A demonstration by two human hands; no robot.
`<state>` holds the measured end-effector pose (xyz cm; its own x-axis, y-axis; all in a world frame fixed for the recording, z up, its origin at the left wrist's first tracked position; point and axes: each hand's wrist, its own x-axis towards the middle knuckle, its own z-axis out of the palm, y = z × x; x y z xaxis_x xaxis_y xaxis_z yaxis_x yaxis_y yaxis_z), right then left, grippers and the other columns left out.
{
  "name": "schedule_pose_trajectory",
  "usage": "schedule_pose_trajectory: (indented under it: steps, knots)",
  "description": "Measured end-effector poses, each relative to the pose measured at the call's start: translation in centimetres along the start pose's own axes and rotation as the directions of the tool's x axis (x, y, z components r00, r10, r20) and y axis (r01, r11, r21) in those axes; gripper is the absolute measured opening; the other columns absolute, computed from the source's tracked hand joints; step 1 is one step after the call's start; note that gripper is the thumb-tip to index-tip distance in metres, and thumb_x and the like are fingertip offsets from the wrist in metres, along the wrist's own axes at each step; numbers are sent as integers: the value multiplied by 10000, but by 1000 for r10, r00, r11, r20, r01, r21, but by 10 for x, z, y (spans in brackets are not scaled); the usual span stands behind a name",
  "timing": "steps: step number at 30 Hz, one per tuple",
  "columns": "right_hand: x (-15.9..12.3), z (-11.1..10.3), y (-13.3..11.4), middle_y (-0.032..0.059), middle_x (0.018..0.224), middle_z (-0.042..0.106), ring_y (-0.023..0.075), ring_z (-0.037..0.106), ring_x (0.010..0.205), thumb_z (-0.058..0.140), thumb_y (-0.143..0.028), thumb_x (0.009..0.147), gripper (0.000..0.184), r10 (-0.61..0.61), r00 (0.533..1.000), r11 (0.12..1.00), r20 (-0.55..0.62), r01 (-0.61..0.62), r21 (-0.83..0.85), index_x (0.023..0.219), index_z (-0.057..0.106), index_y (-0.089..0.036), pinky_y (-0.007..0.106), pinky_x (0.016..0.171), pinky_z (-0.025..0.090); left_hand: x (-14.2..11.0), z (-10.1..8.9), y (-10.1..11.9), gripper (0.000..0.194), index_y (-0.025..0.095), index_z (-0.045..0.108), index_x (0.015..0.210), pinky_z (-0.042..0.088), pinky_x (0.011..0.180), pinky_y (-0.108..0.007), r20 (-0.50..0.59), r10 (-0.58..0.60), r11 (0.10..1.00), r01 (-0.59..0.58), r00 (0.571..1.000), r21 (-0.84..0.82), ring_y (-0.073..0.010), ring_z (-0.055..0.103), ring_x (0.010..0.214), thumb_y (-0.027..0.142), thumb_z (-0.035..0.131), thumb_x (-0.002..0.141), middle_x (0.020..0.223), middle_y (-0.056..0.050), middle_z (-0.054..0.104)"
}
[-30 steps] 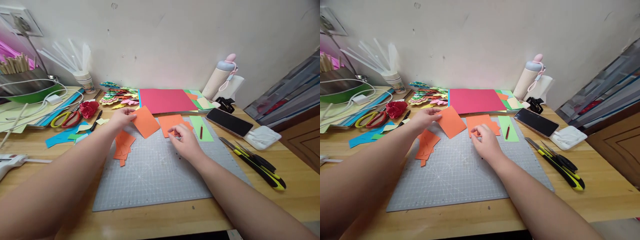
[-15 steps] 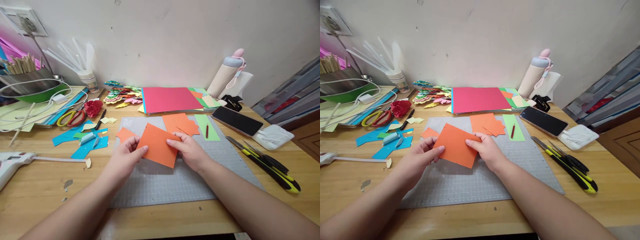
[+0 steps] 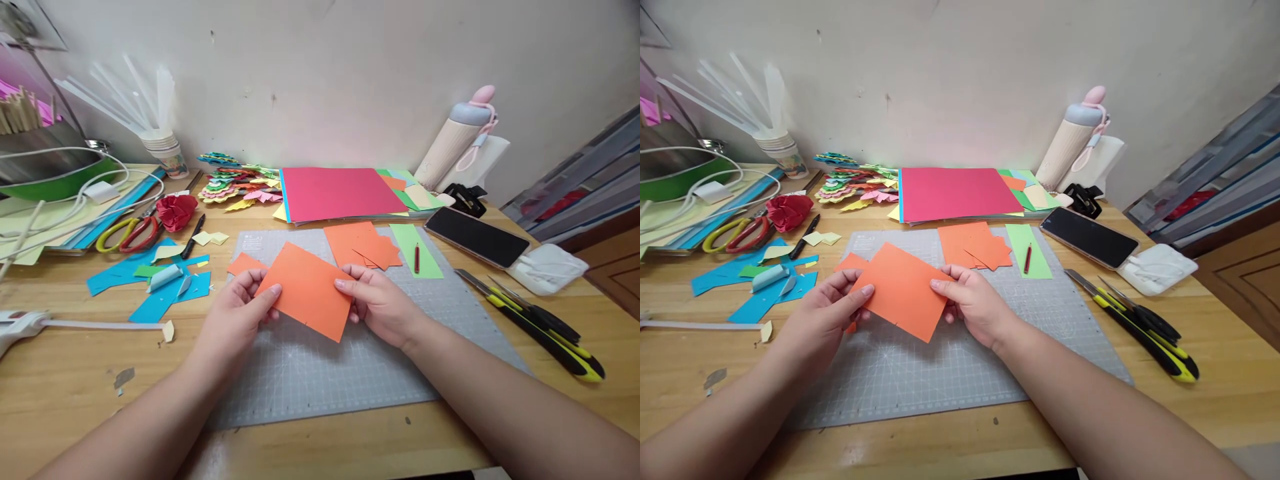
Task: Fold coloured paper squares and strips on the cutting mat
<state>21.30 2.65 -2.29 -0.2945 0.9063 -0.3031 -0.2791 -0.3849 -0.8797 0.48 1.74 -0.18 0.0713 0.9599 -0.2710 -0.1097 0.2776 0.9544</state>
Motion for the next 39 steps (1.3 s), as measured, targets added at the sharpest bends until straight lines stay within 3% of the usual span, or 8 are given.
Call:
schedule_pose_trajectory:
  steps: [8,12,15,18,21,24,29,39]
  knots:
    - [-2,2,-1,-3,777,627,92,534,549,666,-349,778,207,-43,996,999,76,44,-16,923,610,-213,213,436,412,0,-2,1,307,182,541,902,410,473,-171,17,45,999,-46,999,21,-55,559,508,324,724,701,744,44,614]
    - [-8,4,0,23,940,671,168,603,776,617,-332,811,183,-291,956,919,16,285,-271,978,654,-267,296,572,496,-1,0,-1,316,179,533,967,504,614,-241,67,105,986,-112,992,127,-127,642,709,339,678,736,969,-33,630]
    - [-15,3,-3,28,993,694,226,606,924,526,-241,864,231,-650,759,556,44,514,-653,1009,691,-311,420,755,489,-1,0,-7,462,229,447,1160,528,724,-329,-4,267,912,-252,964,324,-200,612,937,338,645,757,1211,-81,506]
    - [-21,2,-6,32,1074,687,236,581,943,495,-115,853,353,-745,589,64,312,529,-846,1082,683,-306,445,821,443,-6,-1,-11,581,271,398,1255,492,823,-387,39,575,578,-439,818,688,-225,522,1026,243,660,738,1265,-89,387]
    - [-24,5,-5,75,962,698,229,545,816,471,-104,867,312,-591,630,-219,504,476,-852,1048,699,-216,394,699,431,-14,0,-11,557,291,433,1248,438,897,-389,268,705,235,-572,657,786,-235,471,1067,133,625,750,1215,-76,378]
    - [-27,12,-4,86,862,680,225,508,770,457,-135,884,275,-476,682,-331,555,445,-832,1008,699,-174,378,662,391,-20,1,-9,459,281,498,1175,393,887,-425,357,714,63,-563,602,824,-248,474,1025,101,590,763,1207,-75,413]
    - [-35,19,-4,37,749,627,183,486,714,533,-173,828,166,-355,706,-208,613,580,-788,884,690,-180,346,656,355,-22,-1,-6,139,206,540,768,369,674,-344,625,417,-52,-669,660,741,-194,521,775,98,480,831,843,-11,613]
    - [-24,12,-12,-12,667,626,114,528,628,519,-233,883,221,76,920,341,385,339,-877,709,645,-180,262,589,360,-25,0,0,244,214,588,713,377,651,-347,481,-17,142,-474,876,869,-212,547,699,328,471,895,702,-4,630]
